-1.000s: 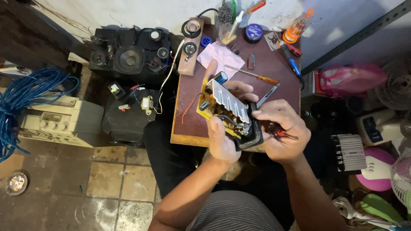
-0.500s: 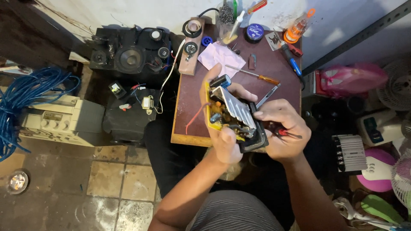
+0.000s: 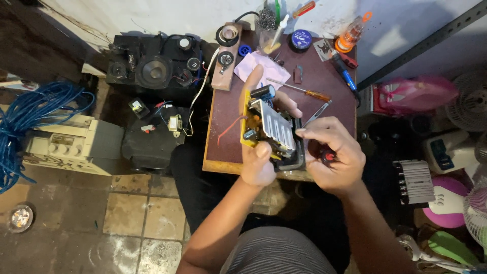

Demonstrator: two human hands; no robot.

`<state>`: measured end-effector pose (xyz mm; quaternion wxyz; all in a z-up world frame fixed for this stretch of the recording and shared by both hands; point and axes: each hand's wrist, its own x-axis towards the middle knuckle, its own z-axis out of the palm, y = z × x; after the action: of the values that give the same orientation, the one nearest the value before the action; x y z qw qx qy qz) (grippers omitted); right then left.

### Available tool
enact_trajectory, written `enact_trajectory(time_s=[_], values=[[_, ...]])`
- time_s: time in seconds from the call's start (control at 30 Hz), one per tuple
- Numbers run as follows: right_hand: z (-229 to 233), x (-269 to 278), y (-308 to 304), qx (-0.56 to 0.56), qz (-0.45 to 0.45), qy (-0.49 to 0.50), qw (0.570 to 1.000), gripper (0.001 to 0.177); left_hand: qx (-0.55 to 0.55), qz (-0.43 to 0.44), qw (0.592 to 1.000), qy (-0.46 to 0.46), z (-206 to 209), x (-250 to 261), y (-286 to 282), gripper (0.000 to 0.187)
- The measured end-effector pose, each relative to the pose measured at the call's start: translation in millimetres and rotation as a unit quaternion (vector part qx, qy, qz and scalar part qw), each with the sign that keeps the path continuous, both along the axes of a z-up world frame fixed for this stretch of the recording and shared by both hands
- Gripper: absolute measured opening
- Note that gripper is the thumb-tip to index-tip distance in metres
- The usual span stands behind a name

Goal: The person disassembles a small electronic device, using a screwdriver to remove screws and pliers to detach components. They separate the casing from the circuit board and manipulate internal parts on a cluttered workbench.

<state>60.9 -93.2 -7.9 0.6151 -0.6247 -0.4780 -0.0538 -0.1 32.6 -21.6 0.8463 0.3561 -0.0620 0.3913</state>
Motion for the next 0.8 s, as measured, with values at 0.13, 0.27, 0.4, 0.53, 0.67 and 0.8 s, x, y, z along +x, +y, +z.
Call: enact_trajectory(time_s=[0.13, 0.27, 0.4, 0.53, 0.67, 0.8], values=[[18, 6, -20, -0.083, 0.052, 0.066, 0.993, 0.04, -0.045, -0.059, 0.997, -0.015, -14, 1, 15, 0.134], [49, 16, -37, -0.353, 0.064, 0.088, 0.929, 0.032, 0.033, -0.008, 0.998, 0.049, -26, 1, 33, 0.1], [54, 22, -39, -0.385, 0.067, 0.028, 0.92, 0.023, 0.078, -0.007, 0.993, 0.083, -50, 14, 47, 0.092], [42, 23, -23, -0.432, 0.043, 0.002, 0.901, 0.022, 0.118, -0.022, 0.989, 0.086, -76, 27, 48, 0.081], [27, 26, -6, -0.529, 0.033, -0.01, 0.848, 0.016, 0.143, 0.017, 0.984, 0.109, -99, 37, 44, 0.093], [-3, 34, 5, -0.61, 0.025, -0.044, 0.791, 0.017, 0.162, 0.02, 0.979, 0.125, -109, 40, 44, 0.09]])
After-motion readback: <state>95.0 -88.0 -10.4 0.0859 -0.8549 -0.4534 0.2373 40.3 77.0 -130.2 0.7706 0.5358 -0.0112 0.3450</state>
